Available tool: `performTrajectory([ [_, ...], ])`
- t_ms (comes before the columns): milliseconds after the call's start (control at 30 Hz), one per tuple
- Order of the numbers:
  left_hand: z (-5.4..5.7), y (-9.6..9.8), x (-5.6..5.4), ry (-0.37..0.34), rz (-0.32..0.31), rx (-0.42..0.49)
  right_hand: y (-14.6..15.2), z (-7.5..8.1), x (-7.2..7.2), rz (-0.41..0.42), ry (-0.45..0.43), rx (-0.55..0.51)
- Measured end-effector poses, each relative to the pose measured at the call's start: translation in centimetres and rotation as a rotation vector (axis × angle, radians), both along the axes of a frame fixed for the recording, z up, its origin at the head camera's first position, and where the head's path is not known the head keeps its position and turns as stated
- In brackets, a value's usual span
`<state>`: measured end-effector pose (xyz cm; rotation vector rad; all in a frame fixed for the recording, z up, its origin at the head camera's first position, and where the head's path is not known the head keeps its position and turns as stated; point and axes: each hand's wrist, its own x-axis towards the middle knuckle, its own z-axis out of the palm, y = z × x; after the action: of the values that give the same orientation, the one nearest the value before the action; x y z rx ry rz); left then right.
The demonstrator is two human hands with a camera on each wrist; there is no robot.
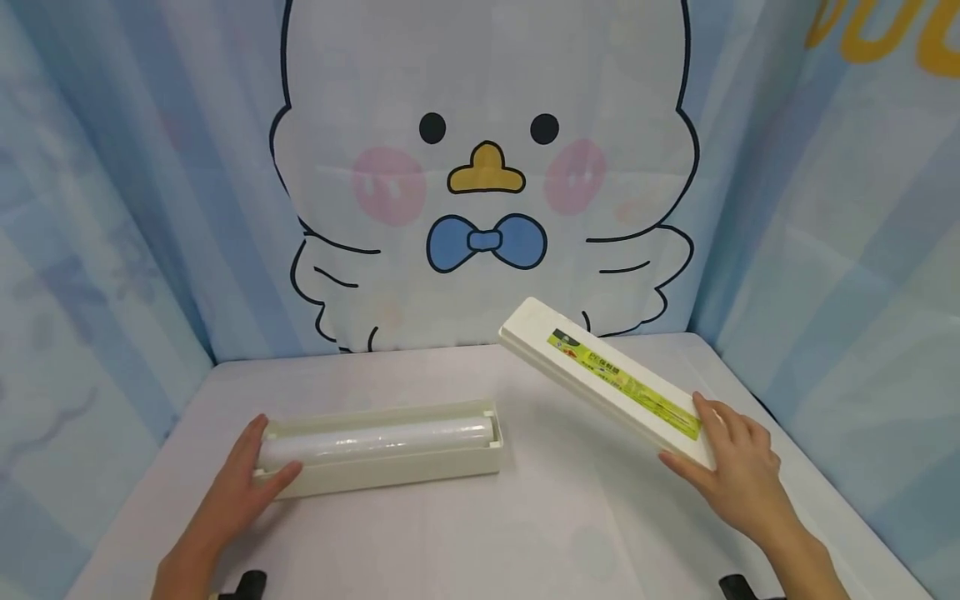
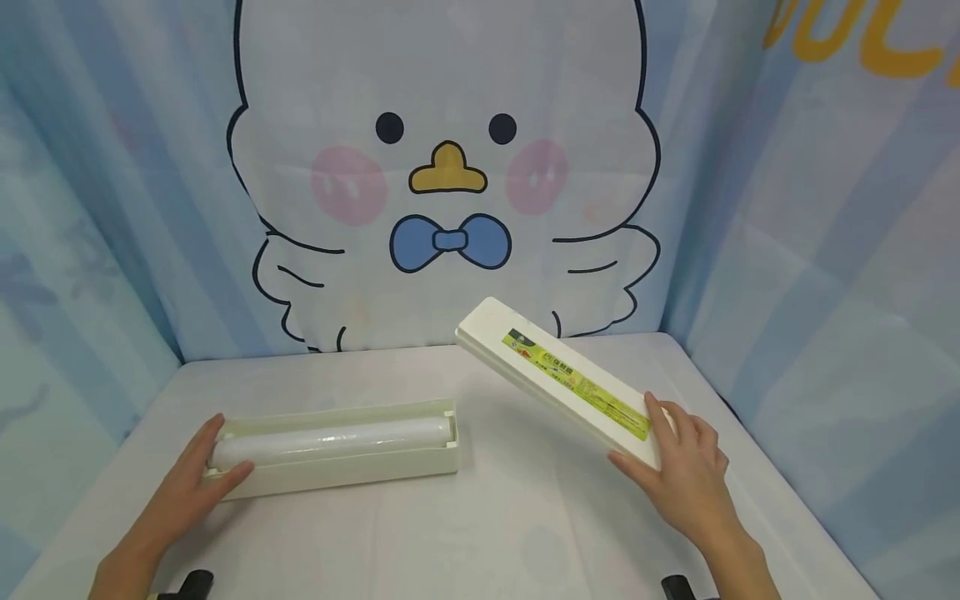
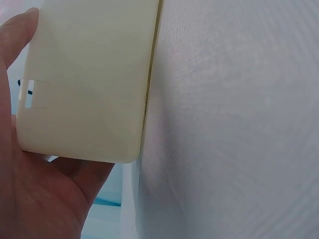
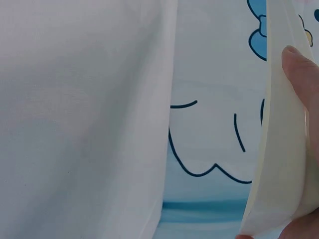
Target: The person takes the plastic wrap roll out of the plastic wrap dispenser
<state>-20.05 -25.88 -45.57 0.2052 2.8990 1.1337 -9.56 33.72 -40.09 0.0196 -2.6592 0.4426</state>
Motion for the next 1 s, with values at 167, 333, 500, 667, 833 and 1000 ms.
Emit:
performTrajectory([
  [167,0.1,0.0,0.0,-0.021,0.008,-0.009,0.3,-0.5,0.3,-0.017,-0.015,-0.002],
  [333,0.0,-0.1,0.1,-0.008,0.01,-0.008,0.8,-1.1,0.4,-0.024,-0.04,-0.009],
  [500,-0.2,-0.1,0.0,0.036,-0.002,-0.002,1.6,-1.9,0.6,-0.043,-0.104,-0.021],
  [667,-0.1,-0.2,0.2,0.053,-0.004,0.002,2.5,-2.5,0.6,-0.069,-0.176,-0.035],
  [833,0.3,0.1,0.2,0.001,0.017,0.007,3.3,-3.1,0.5,-0.115,-0.215,-0.035],
  [1000,0.4,0.2,0.3,-0.025,0.034,0.008,4.1,-3.4,0.7,-0.156,-0.271,-0.043],
])
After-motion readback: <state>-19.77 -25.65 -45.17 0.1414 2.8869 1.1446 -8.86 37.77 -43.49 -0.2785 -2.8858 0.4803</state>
